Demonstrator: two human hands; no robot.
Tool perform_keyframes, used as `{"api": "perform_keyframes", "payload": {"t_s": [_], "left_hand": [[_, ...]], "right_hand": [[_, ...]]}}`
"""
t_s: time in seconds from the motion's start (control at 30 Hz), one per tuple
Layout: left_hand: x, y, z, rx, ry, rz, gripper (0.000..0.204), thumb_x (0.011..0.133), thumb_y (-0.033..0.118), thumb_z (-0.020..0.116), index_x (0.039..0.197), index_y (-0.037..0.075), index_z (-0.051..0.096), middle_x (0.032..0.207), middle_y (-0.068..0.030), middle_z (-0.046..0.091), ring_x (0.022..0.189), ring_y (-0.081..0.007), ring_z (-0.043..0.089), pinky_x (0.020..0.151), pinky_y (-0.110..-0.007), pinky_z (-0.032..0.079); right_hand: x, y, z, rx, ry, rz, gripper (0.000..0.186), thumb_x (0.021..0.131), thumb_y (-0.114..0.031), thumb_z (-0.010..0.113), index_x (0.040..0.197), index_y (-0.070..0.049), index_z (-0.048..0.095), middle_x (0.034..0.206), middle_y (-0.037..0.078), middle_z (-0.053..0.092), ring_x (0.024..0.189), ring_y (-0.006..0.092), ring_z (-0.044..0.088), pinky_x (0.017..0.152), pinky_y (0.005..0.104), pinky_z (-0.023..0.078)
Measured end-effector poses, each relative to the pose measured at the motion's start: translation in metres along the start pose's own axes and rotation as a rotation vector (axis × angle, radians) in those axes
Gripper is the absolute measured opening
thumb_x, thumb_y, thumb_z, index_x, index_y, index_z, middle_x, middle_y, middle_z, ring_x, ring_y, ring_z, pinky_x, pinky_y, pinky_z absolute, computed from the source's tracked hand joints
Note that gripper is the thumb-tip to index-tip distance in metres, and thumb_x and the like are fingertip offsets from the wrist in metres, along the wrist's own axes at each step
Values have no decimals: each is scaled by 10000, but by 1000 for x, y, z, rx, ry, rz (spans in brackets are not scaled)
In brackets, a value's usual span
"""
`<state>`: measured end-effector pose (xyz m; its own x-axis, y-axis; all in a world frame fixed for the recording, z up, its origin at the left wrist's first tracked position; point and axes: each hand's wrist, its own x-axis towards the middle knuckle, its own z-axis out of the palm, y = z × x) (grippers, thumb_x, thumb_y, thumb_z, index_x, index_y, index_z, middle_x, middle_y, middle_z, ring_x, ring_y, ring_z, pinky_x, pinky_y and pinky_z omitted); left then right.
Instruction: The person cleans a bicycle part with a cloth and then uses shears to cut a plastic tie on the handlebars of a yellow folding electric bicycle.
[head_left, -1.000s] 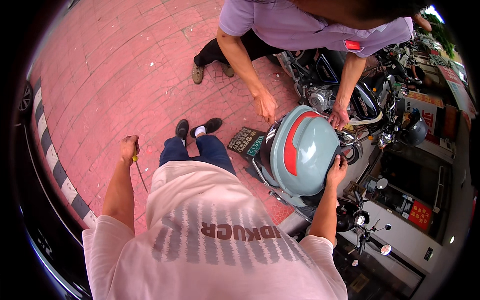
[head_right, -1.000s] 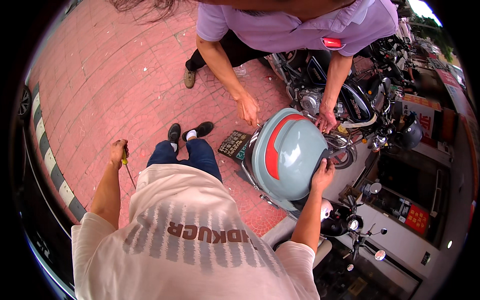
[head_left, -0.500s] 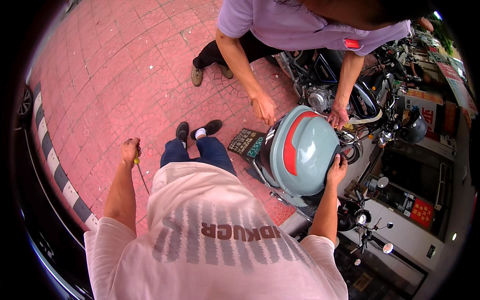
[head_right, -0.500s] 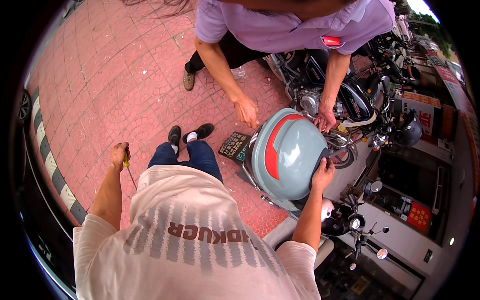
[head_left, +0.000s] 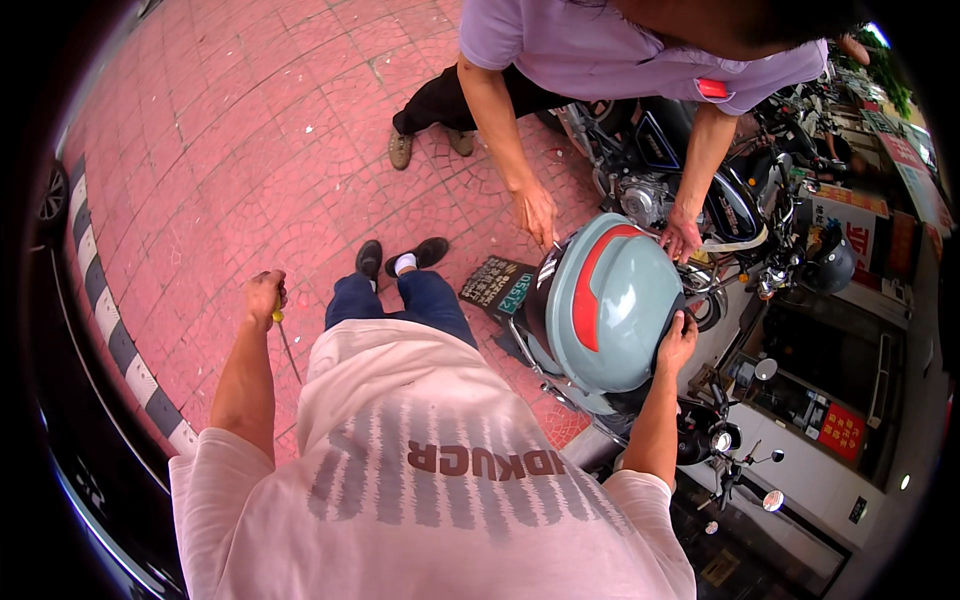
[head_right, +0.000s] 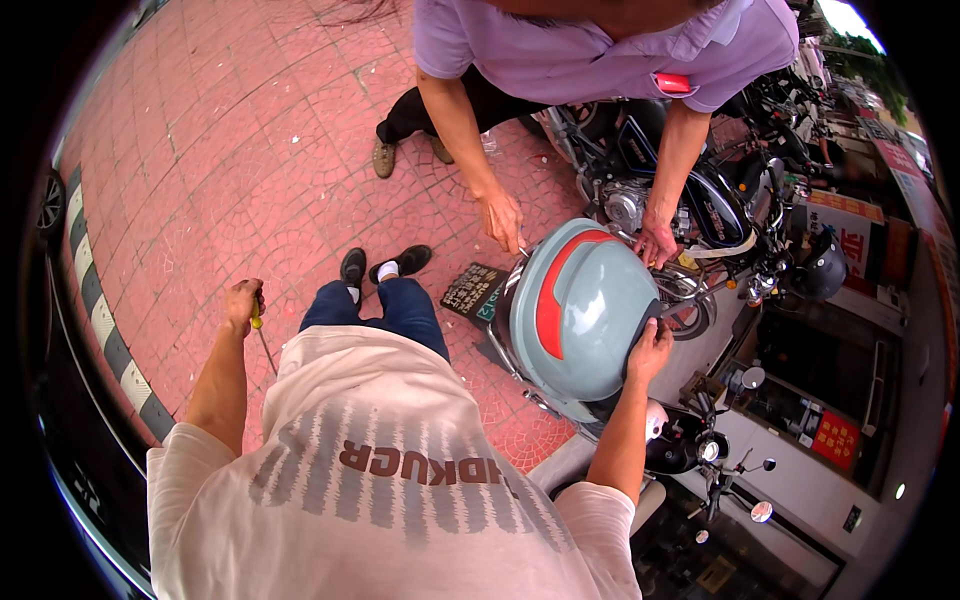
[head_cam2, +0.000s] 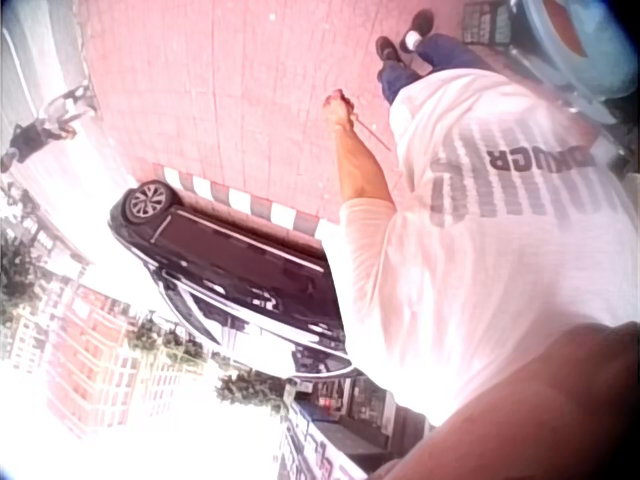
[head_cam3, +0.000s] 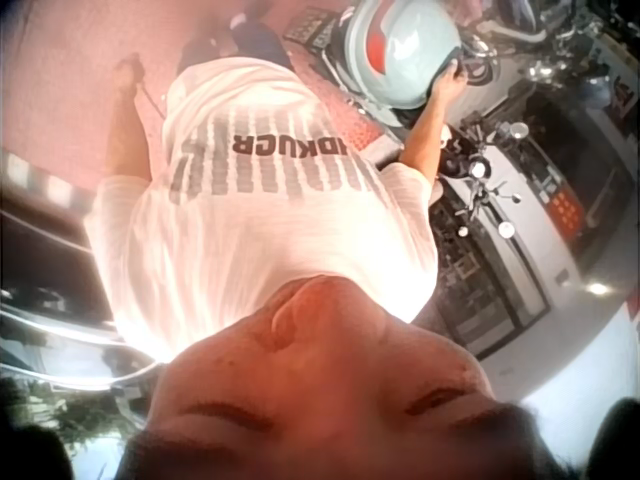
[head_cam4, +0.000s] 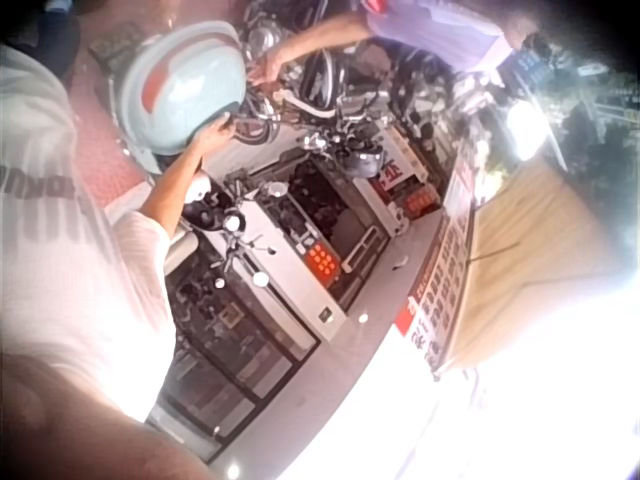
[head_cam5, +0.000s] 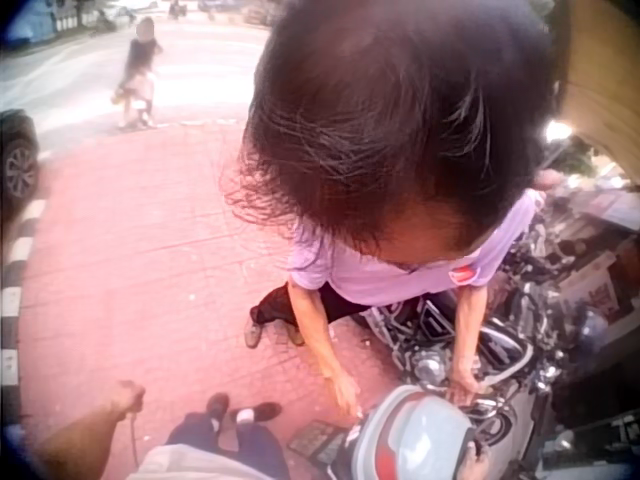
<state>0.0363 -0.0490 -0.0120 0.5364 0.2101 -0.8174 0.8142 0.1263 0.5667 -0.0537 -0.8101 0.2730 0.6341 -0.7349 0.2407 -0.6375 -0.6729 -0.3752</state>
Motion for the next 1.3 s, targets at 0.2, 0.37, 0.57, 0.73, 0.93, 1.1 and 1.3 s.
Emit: {"api": "perform_keyframes", "payload": {"t_s": [0.2,0.37,0.57,0.73,0.93,1.1,1.3], "left_hand": [[9,-10,-5,9,-9,7,212,913,224,648,842,27,614,681,-61,570,524,-170,527,479,-320,425],[10,-8,-7,49,-7,23,233,911,251,652,837,35,609,679,-58,566,519,-169,525,477,-317,421],[9,-5,-7,9,-4,18,222,921,239,645,833,39,604,695,-56,574,537,-160,527,485,-310,431],[9,-4,-6,13,5,4,217,926,232,641,829,42,601,695,-50,570,540,-156,523,487,-306,433],[3,0,0,37,-19,7,220,932,229,632,829,36,603,689,-57,571,540,-160,531,487,-314,430],[-4,1,-2,39,-12,53,215,932,222,628,842,28,603,681,-59,561,539,-163,529,494,-322,433],[-19,-16,-21,-75,45,52,204,931,220,631,867,28,607,675,-48,546,538,-155,516,495,-314,439]], "right_hand": [[3,10,0,-65,-2,-40,553,1006,-459,613,1210,52,677,1188,193,690,1091,322,650,995,398,475],[2,10,0,-80,3,-30,562,1006,-463,615,1224,51,672,1205,198,687,1107,327,649,998,401,474],[-2,-8,-7,-104,-29,-45,537,996,-429,633,1232,52,665,1212,211,676,1109,362,640,1003,408,473],[-8,-67,-7,-275,-37,-299,462,952,-323,688,1256,23,656,1265,191,655,1162,374,610,1030,451,462],[-24,-192,43,-306,-347,-710,415,902,-259,738,1252,-43,685,1323,110,648,1254,330,571,1041,469,437],[-27,-235,125,-744,-635,-784,432,905,-394,697,1234,-117,736,1296,112,653,1309,322,556,1054,547,420],[-21,-241,136,-910,-700,-800,530,948,-543,592,1244,-132,748,1340,114,639,1411,353,476,1097,631,387]]}}
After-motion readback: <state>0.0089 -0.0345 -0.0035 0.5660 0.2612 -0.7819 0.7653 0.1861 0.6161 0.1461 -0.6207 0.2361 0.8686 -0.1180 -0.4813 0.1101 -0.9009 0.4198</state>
